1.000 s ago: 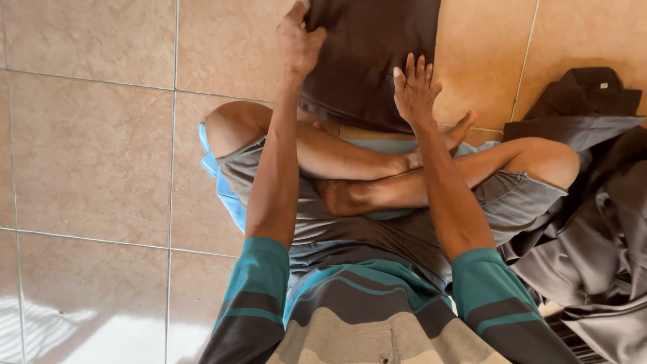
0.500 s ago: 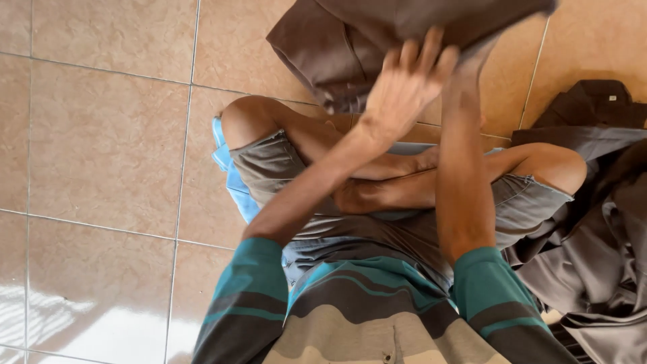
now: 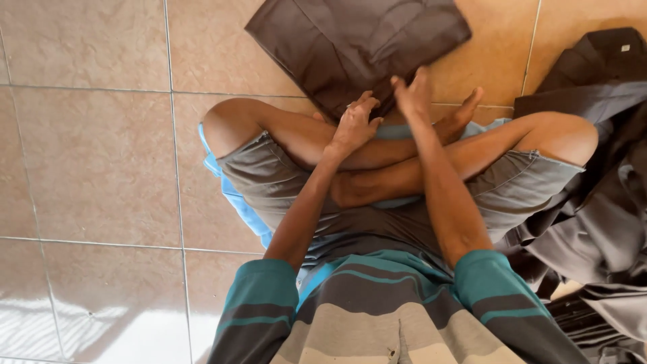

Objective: The person sits cross-legged on a tiled floor and folds a pair of brown trousers by hand. They smooth the fabric, fold the legs together, and then fold the garment into a compact rectangle before placing it on a stack of similar trousers.

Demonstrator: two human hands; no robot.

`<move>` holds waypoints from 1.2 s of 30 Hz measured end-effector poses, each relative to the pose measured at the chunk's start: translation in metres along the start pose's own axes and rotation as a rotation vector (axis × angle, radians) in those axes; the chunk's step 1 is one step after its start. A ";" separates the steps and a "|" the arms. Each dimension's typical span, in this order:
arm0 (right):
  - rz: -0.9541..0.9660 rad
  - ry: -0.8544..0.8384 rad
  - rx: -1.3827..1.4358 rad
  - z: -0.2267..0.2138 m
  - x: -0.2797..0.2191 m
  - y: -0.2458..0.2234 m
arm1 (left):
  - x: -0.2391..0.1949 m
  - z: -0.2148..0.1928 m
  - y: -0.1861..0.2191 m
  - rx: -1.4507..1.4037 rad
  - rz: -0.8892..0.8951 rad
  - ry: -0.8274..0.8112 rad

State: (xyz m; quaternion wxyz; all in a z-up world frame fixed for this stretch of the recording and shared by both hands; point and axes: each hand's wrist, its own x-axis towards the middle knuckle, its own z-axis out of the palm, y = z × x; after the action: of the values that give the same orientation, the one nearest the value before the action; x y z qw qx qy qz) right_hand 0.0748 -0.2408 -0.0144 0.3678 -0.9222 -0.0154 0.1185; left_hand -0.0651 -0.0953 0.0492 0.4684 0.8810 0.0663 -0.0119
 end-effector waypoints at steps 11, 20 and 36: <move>0.190 0.019 -0.054 -0.045 -0.015 -0.009 | -0.012 0.012 0.014 0.139 -0.064 0.088; 0.001 0.087 -0.056 -0.006 -0.013 0.031 | -0.010 0.007 0.020 0.193 -0.155 -0.060; -0.068 0.445 -0.017 -0.040 -0.004 0.002 | 0.068 -0.106 -0.118 0.468 -0.645 0.334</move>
State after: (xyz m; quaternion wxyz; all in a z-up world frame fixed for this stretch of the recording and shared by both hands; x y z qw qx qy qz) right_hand 0.0804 -0.2693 0.0128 0.3581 -0.9276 0.0342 -0.1006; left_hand -0.0169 0.0649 0.0064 0.2109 0.8874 0.4088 -0.0295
